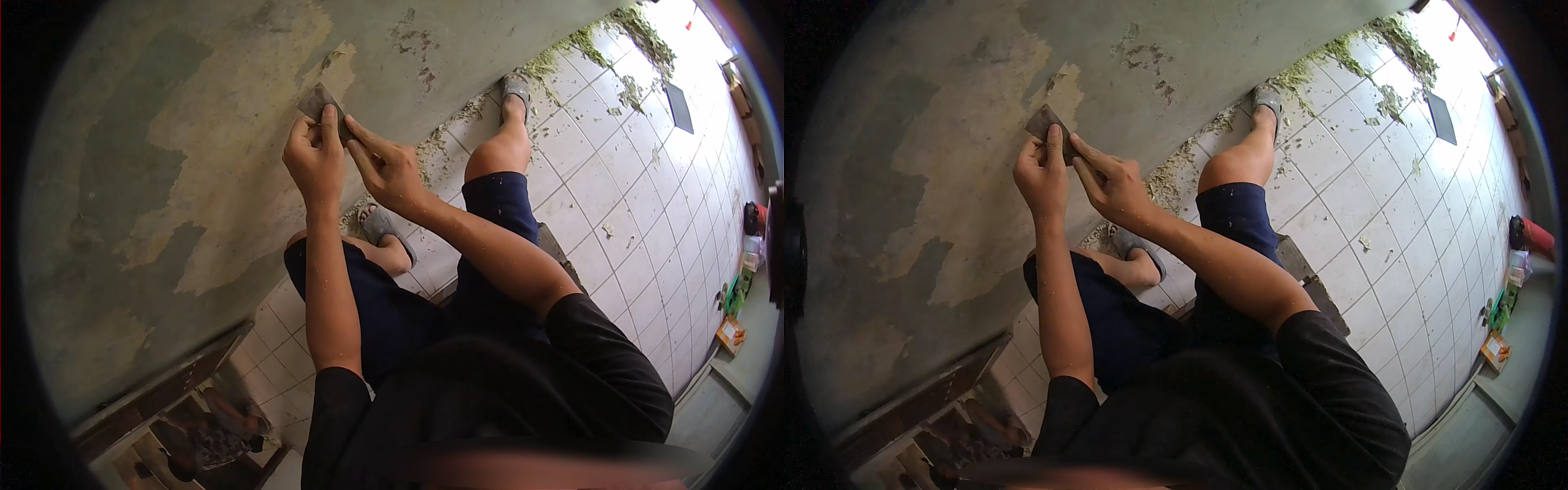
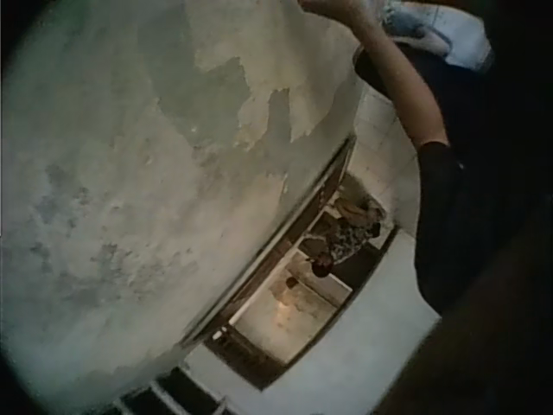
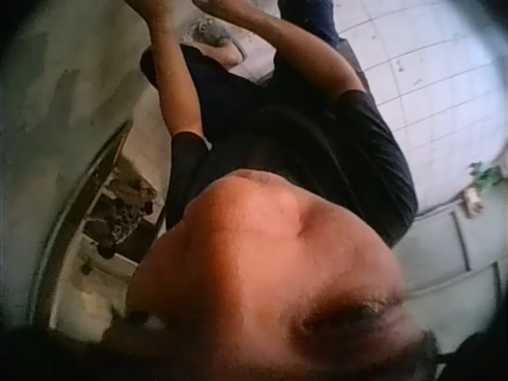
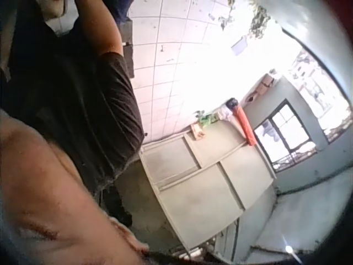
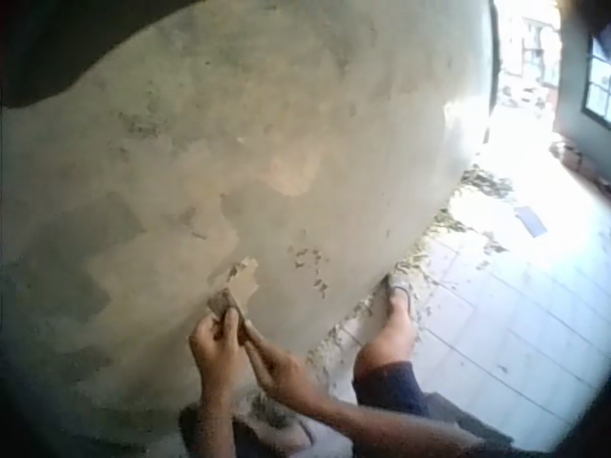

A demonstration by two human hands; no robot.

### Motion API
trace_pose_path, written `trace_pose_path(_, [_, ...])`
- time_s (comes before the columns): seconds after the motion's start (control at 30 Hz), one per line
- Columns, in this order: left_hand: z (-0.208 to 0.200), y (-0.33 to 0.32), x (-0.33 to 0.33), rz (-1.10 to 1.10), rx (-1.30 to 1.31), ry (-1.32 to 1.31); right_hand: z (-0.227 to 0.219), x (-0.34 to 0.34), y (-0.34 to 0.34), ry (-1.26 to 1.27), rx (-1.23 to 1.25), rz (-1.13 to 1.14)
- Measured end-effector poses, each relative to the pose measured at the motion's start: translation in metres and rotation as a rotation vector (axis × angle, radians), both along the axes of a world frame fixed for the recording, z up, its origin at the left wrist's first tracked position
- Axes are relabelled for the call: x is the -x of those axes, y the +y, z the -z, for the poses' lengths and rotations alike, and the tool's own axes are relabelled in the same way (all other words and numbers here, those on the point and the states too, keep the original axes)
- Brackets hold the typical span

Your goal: The person is using a scraper tool to remove old paint or plaster from a wall.

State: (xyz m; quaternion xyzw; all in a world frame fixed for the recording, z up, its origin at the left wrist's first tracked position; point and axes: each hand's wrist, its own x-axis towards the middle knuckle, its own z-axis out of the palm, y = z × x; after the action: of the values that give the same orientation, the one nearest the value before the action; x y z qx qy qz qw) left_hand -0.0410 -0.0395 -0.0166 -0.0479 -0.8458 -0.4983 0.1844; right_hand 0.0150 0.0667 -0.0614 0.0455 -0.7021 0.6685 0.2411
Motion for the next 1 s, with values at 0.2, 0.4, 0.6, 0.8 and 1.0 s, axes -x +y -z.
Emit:
trace_pose_path(0.2, [-0.006, -0.018, -0.006, -0.053, 0.073, -0.001, 0.0, -0.001, -0.025, -0.011, 0.007, -0.021])
trace_pose_path(0.4, [-0.007, -0.017, -0.001, -0.06, 0.106, 0.05, 0.008, 0.008, -0.031, 0.058, -0.028, 0.043])
trace_pose_path(0.6, [-0.011, -0.008, 0.003, -0.109, 0.103, 0.112, -0.002, 0.012, -0.025, 0.052, -0.079, 0.058])
trace_pose_path(0.8, [-0.045, 0.014, 0.022, -0.158, -0.068, 0.349, -0.04, 0.034, -0.014, 0.227, -0.106, 0.097])
trace_pose_path(1.0, [0.0, 0.005, -0.001, -0.184, -0.051, 0.115, -0.004, 0.012, -0.006, 0.126, -0.134, 0.03])
